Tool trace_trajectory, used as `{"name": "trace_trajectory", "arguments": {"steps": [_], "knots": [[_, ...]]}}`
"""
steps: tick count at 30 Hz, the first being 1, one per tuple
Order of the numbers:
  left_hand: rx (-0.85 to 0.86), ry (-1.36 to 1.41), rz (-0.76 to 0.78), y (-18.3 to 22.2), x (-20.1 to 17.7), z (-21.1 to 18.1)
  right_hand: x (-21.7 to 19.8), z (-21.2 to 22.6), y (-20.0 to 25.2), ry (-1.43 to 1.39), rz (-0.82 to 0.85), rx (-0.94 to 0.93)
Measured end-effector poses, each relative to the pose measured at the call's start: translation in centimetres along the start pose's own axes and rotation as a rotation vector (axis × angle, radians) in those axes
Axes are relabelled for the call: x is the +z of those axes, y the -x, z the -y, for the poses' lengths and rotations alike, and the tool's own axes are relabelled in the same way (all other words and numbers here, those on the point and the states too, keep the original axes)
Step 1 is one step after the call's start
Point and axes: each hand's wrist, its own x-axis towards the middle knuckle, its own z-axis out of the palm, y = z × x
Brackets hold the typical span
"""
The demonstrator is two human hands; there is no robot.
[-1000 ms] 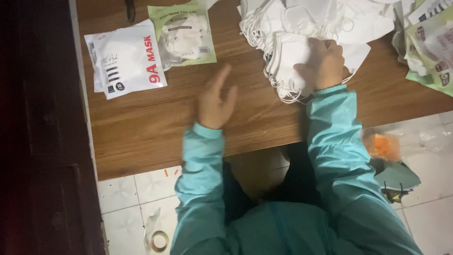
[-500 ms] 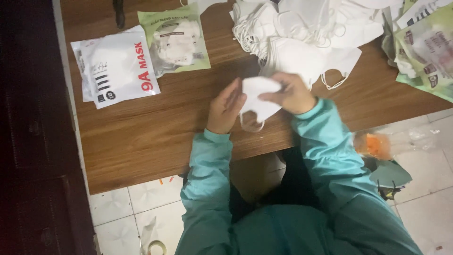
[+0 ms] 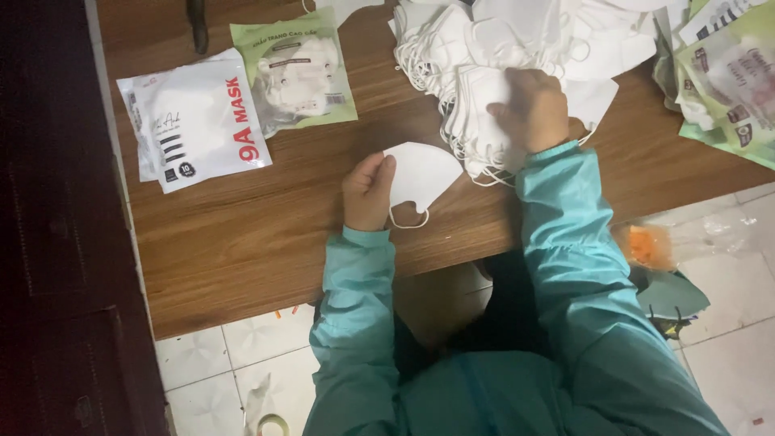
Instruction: A person is inspecting individual masks from a pile, stacking them neatly, and then placing the stack into a plastic packaging bag.
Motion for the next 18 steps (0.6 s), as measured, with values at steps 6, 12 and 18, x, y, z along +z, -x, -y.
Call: {"name": "trace_trajectory", "arguments": {"steps": [6,12,18], "knots": [[0.119,-0.029,0.054,0.0,0.0,-0.5,-0.2,-0.1,-0.6,-0.031,0.135,0.097],[0.047,0.023,0.019,-0.2,0.3,0.0,1.3,-1.5,0.0,0.177,0.033,0.115],[0.092,-0.010,0.034,-0.1,0.3,0.4,-1.6,0.3,-0.1,0.082,0.138,0.139]]}}
